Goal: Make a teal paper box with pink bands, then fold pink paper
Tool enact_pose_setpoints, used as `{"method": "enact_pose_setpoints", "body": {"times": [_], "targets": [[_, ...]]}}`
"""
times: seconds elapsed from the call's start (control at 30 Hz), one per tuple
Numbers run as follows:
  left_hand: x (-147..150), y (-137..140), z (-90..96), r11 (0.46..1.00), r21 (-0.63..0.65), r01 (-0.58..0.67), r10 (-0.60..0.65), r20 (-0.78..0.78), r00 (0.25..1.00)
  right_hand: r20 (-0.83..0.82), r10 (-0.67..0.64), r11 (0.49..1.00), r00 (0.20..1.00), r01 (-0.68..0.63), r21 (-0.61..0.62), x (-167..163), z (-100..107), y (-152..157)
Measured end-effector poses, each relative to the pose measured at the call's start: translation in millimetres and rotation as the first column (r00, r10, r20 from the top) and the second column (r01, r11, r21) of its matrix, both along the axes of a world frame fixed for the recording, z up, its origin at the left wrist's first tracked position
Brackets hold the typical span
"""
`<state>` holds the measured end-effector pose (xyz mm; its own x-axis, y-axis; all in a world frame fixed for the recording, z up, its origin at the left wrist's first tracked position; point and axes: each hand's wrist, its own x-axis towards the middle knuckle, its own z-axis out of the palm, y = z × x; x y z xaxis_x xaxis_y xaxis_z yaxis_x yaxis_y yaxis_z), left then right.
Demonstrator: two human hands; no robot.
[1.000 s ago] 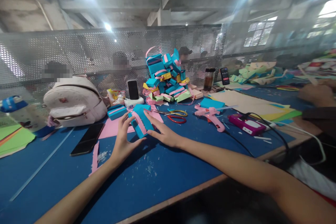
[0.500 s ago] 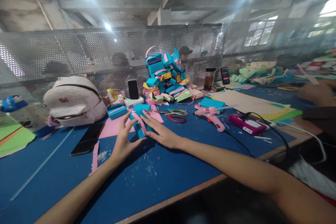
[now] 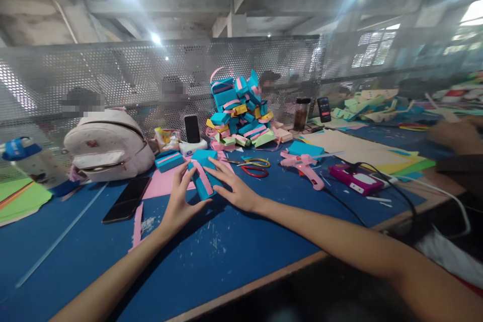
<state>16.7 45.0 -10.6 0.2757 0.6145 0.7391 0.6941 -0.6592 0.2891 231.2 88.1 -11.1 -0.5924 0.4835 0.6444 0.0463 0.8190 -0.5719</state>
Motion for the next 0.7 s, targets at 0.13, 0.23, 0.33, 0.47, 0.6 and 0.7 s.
{"method": "enact_pose_setpoints", "body": {"times": [0.13, 0.23, 0.33, 0.47, 0.6, 0.7], "targets": [[-1, 0, 0.0, 1.0, 0.016, -0.011, 0.011, -0.011, 1.0, -0.017, -0.001, 1.0, 1.0, 0.002, 0.004, -1, -1, 1], [-2, 0, -0.5, 0.999, 0.046, -0.011, 0.013, -0.038, 0.999, -0.045, -0.009, 1.0, 0.999, 0.01, 0.005, -1, -2, 3], [-1, -1, -0.2, 0.996, 0.085, 0.0, 0.006, -0.074, 0.997, -0.077, -0.026, 1.0, 0.997, 0.027, 0.01, -1, -5, 5], [1, -4, 5.0, 0.986, 0.164, -0.016, 0.039, -0.142, 0.989, -0.111, -0.053, 0.999, 0.992, 0.052, -0.013, -3, -10, 7], [-3, -8, 12.4, 0.938, 0.341, -0.062, 0.151, -0.241, 0.959, -0.162, -0.103, 0.995, 0.982, 0.102, -0.015, -3, -9, 7], [-9, -8, 14.2, 0.865, 0.495, -0.08, 0.252, -0.292, 0.923, -0.216, -0.127, 0.99, 0.968, 0.136, 0.024, 0, -2, 4]]}}
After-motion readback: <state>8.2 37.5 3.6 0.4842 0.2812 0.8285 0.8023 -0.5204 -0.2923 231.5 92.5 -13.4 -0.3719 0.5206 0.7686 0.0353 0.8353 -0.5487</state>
